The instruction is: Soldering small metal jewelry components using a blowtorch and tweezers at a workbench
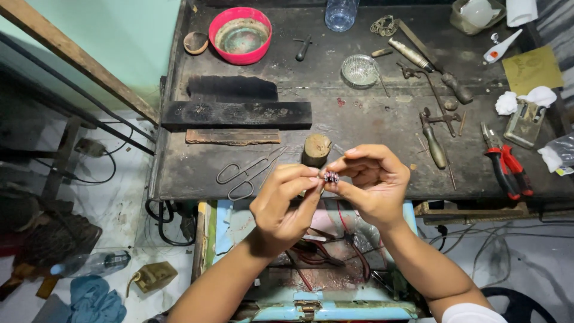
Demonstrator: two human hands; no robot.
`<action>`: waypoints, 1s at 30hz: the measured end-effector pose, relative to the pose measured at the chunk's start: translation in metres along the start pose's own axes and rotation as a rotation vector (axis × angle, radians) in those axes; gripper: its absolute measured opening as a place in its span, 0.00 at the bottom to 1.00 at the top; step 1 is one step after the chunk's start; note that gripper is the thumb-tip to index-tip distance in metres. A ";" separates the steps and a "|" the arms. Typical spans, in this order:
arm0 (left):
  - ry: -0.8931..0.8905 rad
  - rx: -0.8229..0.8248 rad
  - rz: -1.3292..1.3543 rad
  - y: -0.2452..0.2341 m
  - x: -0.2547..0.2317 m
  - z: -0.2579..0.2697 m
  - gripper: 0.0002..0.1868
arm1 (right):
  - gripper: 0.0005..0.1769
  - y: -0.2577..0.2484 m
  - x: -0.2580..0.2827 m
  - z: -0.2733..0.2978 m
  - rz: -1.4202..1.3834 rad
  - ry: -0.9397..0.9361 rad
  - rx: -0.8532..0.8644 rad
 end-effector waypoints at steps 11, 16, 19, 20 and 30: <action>0.171 0.115 -0.033 -0.001 0.019 0.021 0.05 | 0.18 -0.009 -0.005 0.000 0.166 0.078 0.052; 0.193 0.193 -0.077 -0.002 0.019 0.022 0.08 | 0.19 -0.017 -0.014 0.011 0.125 0.142 0.036; 0.187 0.232 -0.125 -0.003 0.019 0.024 0.10 | 0.18 -0.021 -0.019 0.018 0.169 0.176 0.015; 0.184 0.232 -0.130 -0.002 0.021 0.026 0.10 | 0.18 -0.022 -0.020 0.019 0.164 0.178 0.017; 0.149 0.256 -0.236 -0.002 0.031 0.035 0.06 | 0.18 -0.015 -0.025 0.016 0.304 0.319 0.007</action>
Point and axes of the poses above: each hand's wrist, its own z-axis away from the middle knuckle, its own y-axis out of the palm, x = y × z, the point moved 2 cm from there along -z, towards the middle knuckle, and after that the axes turned 9 degrees about x, right-handed, at the moved point
